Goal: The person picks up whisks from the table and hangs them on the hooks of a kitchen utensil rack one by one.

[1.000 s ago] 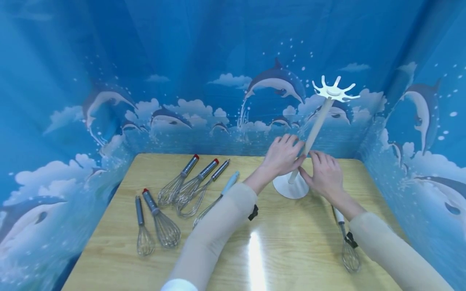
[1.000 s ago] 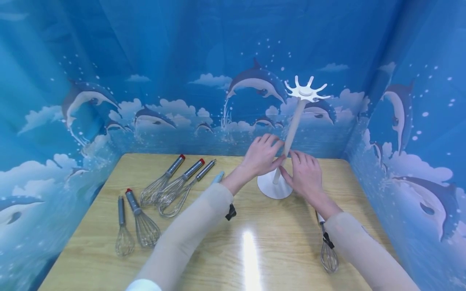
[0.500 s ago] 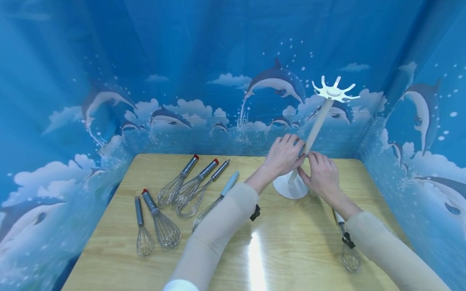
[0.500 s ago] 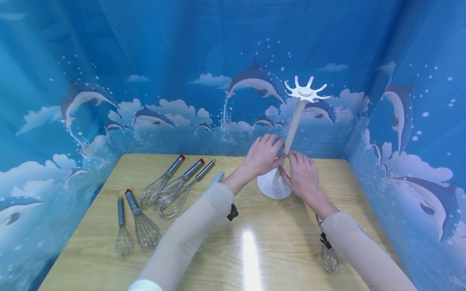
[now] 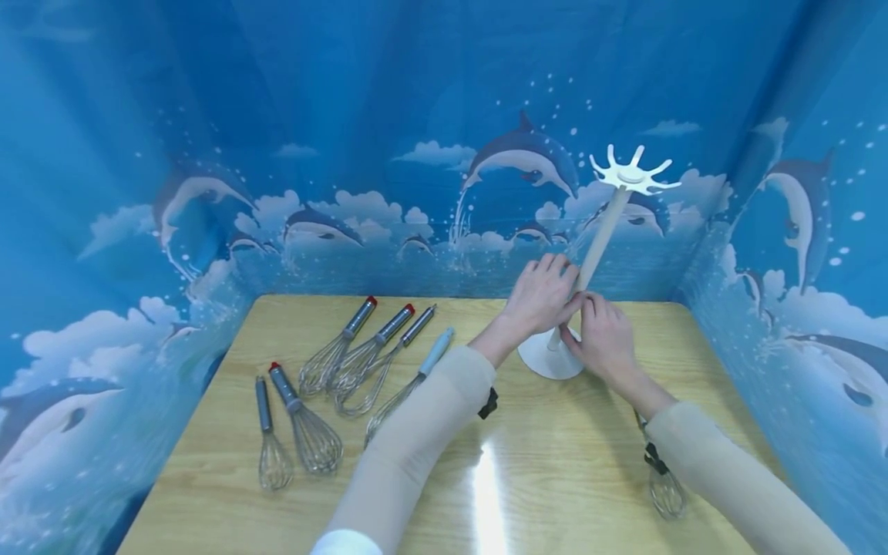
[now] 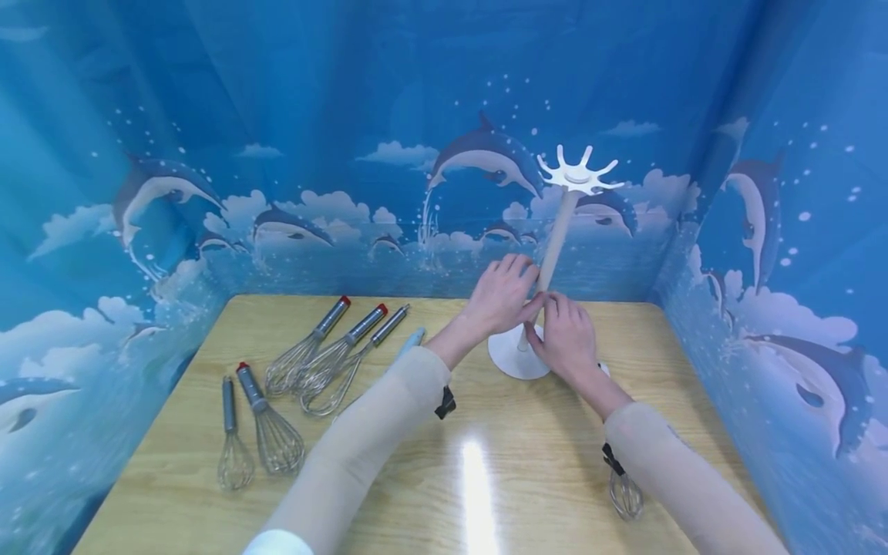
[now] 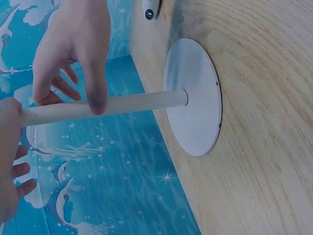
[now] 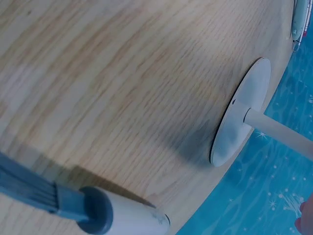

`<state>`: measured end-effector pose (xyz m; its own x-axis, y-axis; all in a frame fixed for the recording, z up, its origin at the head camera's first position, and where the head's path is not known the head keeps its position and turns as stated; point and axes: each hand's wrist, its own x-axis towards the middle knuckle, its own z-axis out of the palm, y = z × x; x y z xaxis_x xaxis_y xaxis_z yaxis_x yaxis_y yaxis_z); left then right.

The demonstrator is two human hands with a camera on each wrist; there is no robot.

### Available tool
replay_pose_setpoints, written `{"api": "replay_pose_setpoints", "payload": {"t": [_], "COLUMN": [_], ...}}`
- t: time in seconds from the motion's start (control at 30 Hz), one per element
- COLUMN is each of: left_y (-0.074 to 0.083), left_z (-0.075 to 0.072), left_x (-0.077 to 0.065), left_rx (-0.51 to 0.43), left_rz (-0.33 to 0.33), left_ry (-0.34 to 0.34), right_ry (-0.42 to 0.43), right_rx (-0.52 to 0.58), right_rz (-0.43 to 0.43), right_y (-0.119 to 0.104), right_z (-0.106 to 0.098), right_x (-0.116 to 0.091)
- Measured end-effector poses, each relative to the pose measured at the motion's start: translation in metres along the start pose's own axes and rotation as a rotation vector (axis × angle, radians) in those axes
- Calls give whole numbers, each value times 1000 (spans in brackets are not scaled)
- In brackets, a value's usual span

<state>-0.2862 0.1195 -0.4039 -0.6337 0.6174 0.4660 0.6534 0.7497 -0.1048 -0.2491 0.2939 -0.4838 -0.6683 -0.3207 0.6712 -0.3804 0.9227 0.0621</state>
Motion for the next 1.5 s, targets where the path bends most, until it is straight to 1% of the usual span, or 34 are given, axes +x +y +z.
{"api": "replay_pose_setpoints", "payload": {"t": [0.13, 0.33, 0.53, 0.83, 1.17, 1.33, 1.5], "left_y": [2, 4, 5, -3, -8, -10, -12], "left_z": [1, 3, 1, -1, -7, -11, -13], "left_x": [1, 1, 0, -9, -18, -22, -28], "left_rx": [3, 51, 49, 29, 59, 70, 90], "left_rz": [-4, 3, -15, -53, -62, -64, -66], "left_ry": [-23, 4, -19, -47, -33, -16, -28], "right_ry": [-3, -14, -18, -55, -86, -69, -55], "right_rx": [0, 0, 9, 31, 48, 43, 35], "right_rz": [18, 30, 32, 36, 31, 12, -20], "right_y": [-3, -3, -5, -17, -26, -31, -35], "right_z": [1, 2, 1, 1, 3, 2, 3], "right_x": [-2, -3, -2, 5, 8, 9, 9]}}
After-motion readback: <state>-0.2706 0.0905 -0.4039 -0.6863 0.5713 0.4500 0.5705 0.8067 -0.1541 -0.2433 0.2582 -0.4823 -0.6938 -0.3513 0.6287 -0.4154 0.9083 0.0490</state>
